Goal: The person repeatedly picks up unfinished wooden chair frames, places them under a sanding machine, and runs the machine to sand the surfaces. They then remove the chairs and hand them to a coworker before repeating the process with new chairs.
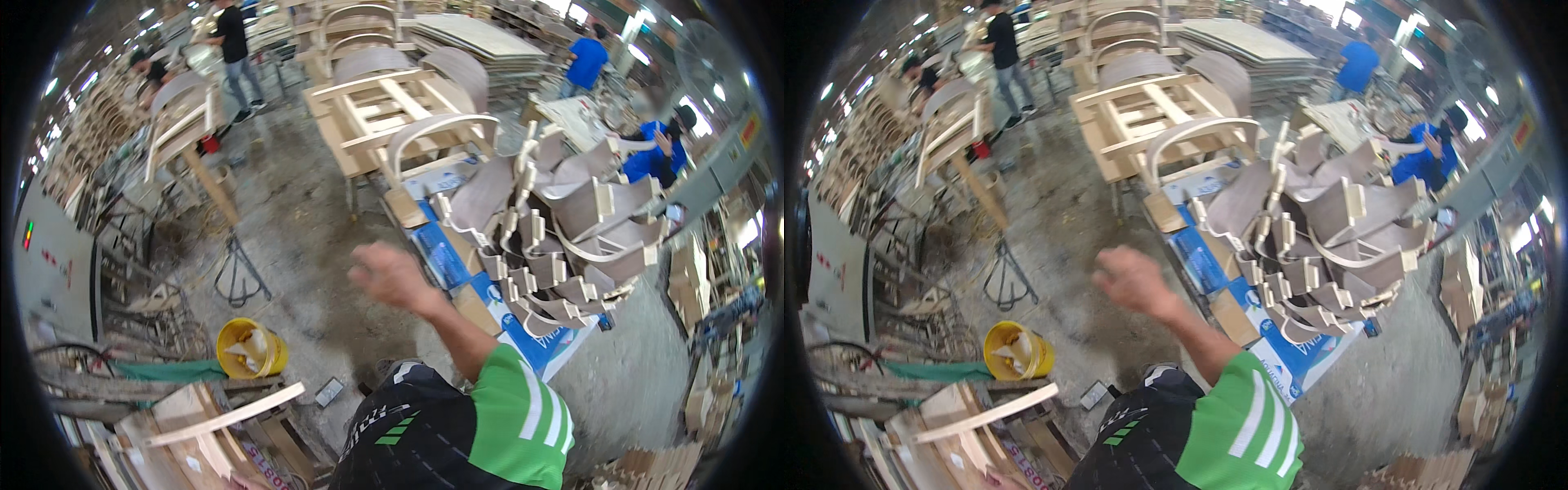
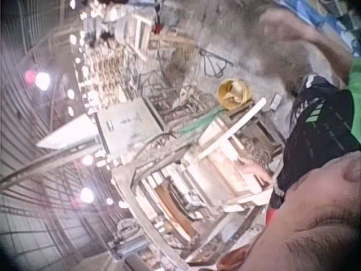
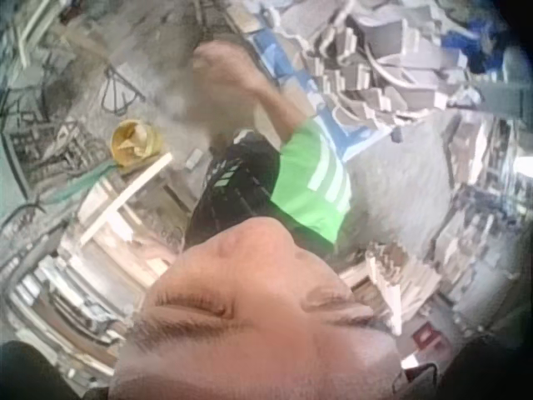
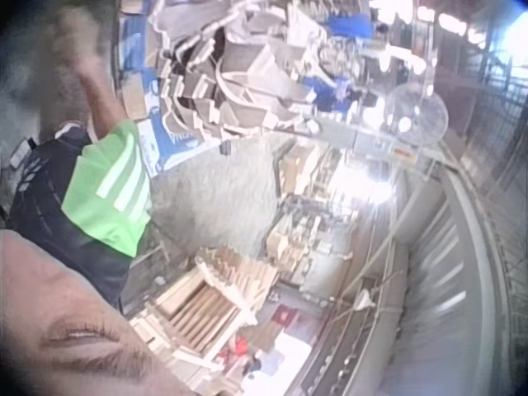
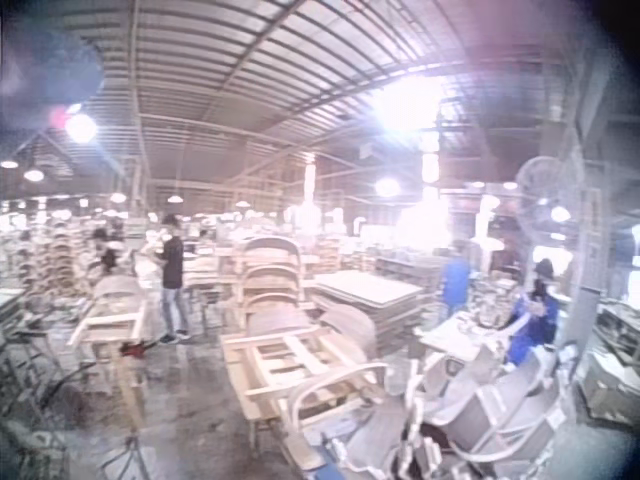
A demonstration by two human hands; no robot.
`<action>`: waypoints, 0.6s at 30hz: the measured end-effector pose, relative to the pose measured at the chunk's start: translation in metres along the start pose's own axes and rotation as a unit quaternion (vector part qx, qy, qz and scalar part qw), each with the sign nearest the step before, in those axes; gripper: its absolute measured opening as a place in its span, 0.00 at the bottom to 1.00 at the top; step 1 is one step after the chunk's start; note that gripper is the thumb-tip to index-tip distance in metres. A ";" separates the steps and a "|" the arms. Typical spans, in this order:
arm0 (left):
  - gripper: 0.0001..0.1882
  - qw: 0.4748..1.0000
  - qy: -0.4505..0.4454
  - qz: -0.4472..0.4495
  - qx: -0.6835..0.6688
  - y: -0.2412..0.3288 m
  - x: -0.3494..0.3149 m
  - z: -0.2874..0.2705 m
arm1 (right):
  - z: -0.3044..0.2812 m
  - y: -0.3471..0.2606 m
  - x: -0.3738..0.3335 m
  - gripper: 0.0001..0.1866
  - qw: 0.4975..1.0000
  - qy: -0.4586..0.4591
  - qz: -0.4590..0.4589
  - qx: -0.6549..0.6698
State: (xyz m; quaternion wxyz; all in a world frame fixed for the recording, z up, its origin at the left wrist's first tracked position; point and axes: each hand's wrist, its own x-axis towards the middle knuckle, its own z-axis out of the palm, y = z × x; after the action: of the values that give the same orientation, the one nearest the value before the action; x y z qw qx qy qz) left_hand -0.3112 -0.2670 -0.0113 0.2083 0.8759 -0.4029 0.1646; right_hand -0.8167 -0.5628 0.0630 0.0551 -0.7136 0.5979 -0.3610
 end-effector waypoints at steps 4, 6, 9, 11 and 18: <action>0.24 0.940 -0.105 -0.018 -0.325 0.159 0.022 0.031 | -0.187 0.032 -0.013 0.10 0.915 0.394 0.032 -0.080; 0.18 0.873 -0.162 -0.006 -0.459 0.208 0.015 0.066 | -0.243 0.032 -0.032 0.17 0.801 0.560 0.038 -0.210; 0.16 0.820 -0.251 0.056 -0.512 0.276 0.010 0.075 | -0.271 0.055 -0.044 0.23 0.710 0.650 0.101 -0.252; 0.15 0.807 -0.266 0.121 -0.514 0.315 0.009 0.070 | -0.270 0.083 -0.062 0.25 0.792 0.585 0.169 -0.043; 0.13 0.818 -0.296 0.180 -0.460 0.322 0.011 0.062 | -0.315 0.108 -0.041 0.28 0.822 0.544 0.158 -0.048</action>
State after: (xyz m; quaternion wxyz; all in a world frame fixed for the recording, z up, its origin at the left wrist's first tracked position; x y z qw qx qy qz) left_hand -0.5456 -0.4946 0.0149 0.4245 0.5968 -0.6240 -0.2724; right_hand -1.0884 -0.4451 0.2201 -0.2575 -0.2986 0.6519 -0.6477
